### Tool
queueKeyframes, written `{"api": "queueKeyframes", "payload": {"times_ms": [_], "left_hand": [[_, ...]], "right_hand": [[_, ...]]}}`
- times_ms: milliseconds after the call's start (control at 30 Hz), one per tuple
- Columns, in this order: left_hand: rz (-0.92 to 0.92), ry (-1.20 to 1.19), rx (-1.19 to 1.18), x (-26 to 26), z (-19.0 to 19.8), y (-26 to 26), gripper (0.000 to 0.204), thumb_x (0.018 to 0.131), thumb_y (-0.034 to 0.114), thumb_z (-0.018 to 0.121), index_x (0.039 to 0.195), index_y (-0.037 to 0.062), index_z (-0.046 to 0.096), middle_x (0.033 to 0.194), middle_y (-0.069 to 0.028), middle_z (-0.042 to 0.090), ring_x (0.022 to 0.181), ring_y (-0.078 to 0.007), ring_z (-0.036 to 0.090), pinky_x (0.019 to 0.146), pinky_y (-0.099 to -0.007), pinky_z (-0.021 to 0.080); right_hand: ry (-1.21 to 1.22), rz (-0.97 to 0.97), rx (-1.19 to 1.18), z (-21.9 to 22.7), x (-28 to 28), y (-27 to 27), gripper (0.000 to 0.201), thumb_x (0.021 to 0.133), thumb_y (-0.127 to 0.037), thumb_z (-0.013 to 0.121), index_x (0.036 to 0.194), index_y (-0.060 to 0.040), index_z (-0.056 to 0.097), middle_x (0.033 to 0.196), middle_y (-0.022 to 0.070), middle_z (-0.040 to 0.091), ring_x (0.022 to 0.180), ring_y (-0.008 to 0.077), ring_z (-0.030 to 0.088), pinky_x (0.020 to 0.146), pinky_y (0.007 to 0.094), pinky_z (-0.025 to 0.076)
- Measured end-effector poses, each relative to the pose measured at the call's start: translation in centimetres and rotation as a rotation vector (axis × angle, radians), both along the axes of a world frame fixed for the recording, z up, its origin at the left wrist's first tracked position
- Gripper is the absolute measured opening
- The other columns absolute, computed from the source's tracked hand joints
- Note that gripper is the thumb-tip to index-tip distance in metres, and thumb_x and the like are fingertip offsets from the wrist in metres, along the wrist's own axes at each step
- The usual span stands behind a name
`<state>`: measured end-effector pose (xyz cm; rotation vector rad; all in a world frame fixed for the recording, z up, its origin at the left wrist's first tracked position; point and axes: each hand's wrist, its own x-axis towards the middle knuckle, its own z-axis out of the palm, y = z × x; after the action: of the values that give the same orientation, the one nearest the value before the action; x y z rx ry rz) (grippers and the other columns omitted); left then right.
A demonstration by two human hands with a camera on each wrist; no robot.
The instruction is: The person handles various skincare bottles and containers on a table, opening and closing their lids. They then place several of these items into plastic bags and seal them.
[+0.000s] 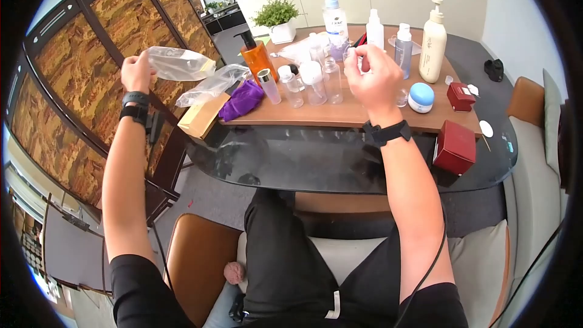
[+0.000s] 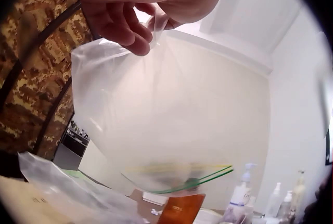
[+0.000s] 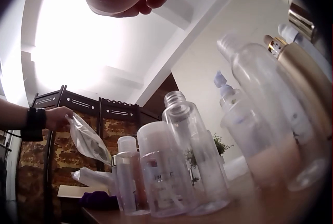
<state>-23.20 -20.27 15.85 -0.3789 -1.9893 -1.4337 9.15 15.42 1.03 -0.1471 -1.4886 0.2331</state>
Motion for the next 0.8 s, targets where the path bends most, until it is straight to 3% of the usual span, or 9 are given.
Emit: {"api": "queueKeyframes", "payload": {"times_ms": [67, 133, 233, 267, 333, 433, 633, 733, 800], "left_hand": [[-0.04, -0.087, 0.071, -0.5, -0.7, 2.2, 0.033, 0.087, 0.032, 0.07, 0.092, 0.0001, 0.062, 0.066, -0.0067, 0.065, 0.056, -0.015, 0.069, 0.046, -0.0282, 0.052], [-0.028, -0.231, 0.0, -0.4, -1.7, 4.1, 0.031, 0.092, 0.033, 0.064, 0.091, 0.002, 0.06, 0.075, -0.0083, 0.066, 0.054, -0.0162, 0.064, 0.042, -0.0285, 0.047], [-0.093, -0.284, -0.397, -0.7, -4.7, 5.3, 0.039, 0.09, 0.04, 0.064, 0.083, 0.0013, 0.066, 0.063, -0.0089, 0.064, 0.055, -0.018, 0.064, 0.047, -0.0346, 0.047], [-0.003, -0.153, -0.718, -0.6, -5.4, 5.5, 0.043, 0.088, 0.043, 0.064, 0.083, 0.0003, 0.069, 0.065, -0.0101, 0.066, 0.058, -0.0197, 0.066, 0.055, -0.035, 0.05], [-0.026, -0.093, -0.974, 0.0, -6.7, 5.9, 0.049, 0.086, 0.046, 0.065, 0.077, -0.0018, 0.07, 0.069, -0.0117, 0.069, 0.061, -0.0217, 0.067, 0.062, -0.0345, 0.053], [-0.094, -0.313, -1.056, 3.0, -6.5, 6.2, 0.059, 0.081, 0.057, 0.064, 0.076, -0.0013, 0.072, 0.075, -0.0166, 0.072, 0.073, -0.0283, 0.072, 0.073, -0.038, 0.056], [-0.046, -0.516, -1.073, 6.2, -3.3, 4.6, 0.078, 0.087, 0.073, 0.049, 0.076, -0.0009, 0.072, 0.075, -0.0188, 0.071, 0.074, -0.0298, 0.072, 0.072, -0.0405, 0.056], [0.138, -0.03, -1.129, 8.4, -2.5, 3.6, 0.078, 0.09, 0.073, 0.045, 0.074, 0.0006, 0.071, 0.073, -0.0223, 0.07, 0.072, -0.0352, 0.07, 0.068, -0.0409, 0.055], [0.091, 0.113, -1.023, 12.6, -2.6, 3.9, 0.064, 0.094, 0.06, 0.053, 0.071, 0.0011, 0.066, 0.067, -0.0209, 0.064, 0.064, -0.0371, 0.064, 0.06, -0.0419, 0.05]], "right_hand": [[-0.001, 0.007, 0.023, -0.4, -0.3, 0.2, 0.009, 0.079, -0.011, 0.071, 0.076, -0.0095, 0.063, 0.068, 0.0058, 0.065, 0.058, 0.0254, 0.064, 0.052, 0.0359, 0.049], [-0.006, 0.005, 0.014, -0.6, -0.4, 0.5, 0.009, 0.079, -0.011, 0.071, 0.076, -0.0093, 0.063, 0.068, 0.0062, 0.065, 0.059, 0.0254, 0.063, 0.053, 0.0365, 0.049], [-0.033, 0.008, -0.009, -1.1, -0.5, 0.7, 0.01, 0.079, -0.011, 0.071, 0.075, -0.0096, 0.063, 0.067, 0.0057, 0.065, 0.058, 0.0253, 0.063, 0.053, 0.0364, 0.05], [-0.029, 0.008, -0.007, -1.0, -0.6, 0.7, 0.01, 0.079, -0.011, 0.072, 0.075, -0.0098, 0.063, 0.067, 0.0054, 0.065, 0.058, 0.0253, 0.064, 0.052, 0.0363, 0.05], [-0.028, 0.007, -0.005, -1.1, -0.6, 0.6, 0.01, 0.079, -0.011, 0.072, 0.075, -0.0101, 0.063, 0.067, 0.0049, 0.065, 0.058, 0.0252, 0.064, 0.052, 0.036, 0.05], [-0.034, 0.011, 0.004, -1.1, -0.5, 0.3, 0.01, 0.079, -0.011, 0.072, 0.075, -0.0104, 0.063, 0.068, 0.0044, 0.066, 0.058, 0.0246, 0.064, 0.052, 0.0355, 0.05], [-0.015, 0.01, 0.026, -1.1, -0.6, 0.2, 0.011, 0.078, -0.012, 0.073, 0.075, -0.0108, 0.063, 0.067, 0.0042, 0.065, 0.057, 0.0233, 0.064, 0.051, 0.0346, 0.049], [-0.001, 0.018, 0.042, -1.2, -0.6, 0.4, 0.011, 0.078, -0.01, 0.073, 0.075, -0.0107, 0.062, 0.067, 0.0039, 0.065, 0.057, 0.0232, 0.063, 0.051, 0.0345, 0.048], [0.002, 0.035, 0.045, -1.1, -0.5, 0.3, 0.011, 0.077, -0.009, 0.073, 0.075, -0.0101, 0.062, 0.067, 0.0044, 0.065, 0.057, 0.0234, 0.063, 0.051, 0.0345, 0.048]]}}
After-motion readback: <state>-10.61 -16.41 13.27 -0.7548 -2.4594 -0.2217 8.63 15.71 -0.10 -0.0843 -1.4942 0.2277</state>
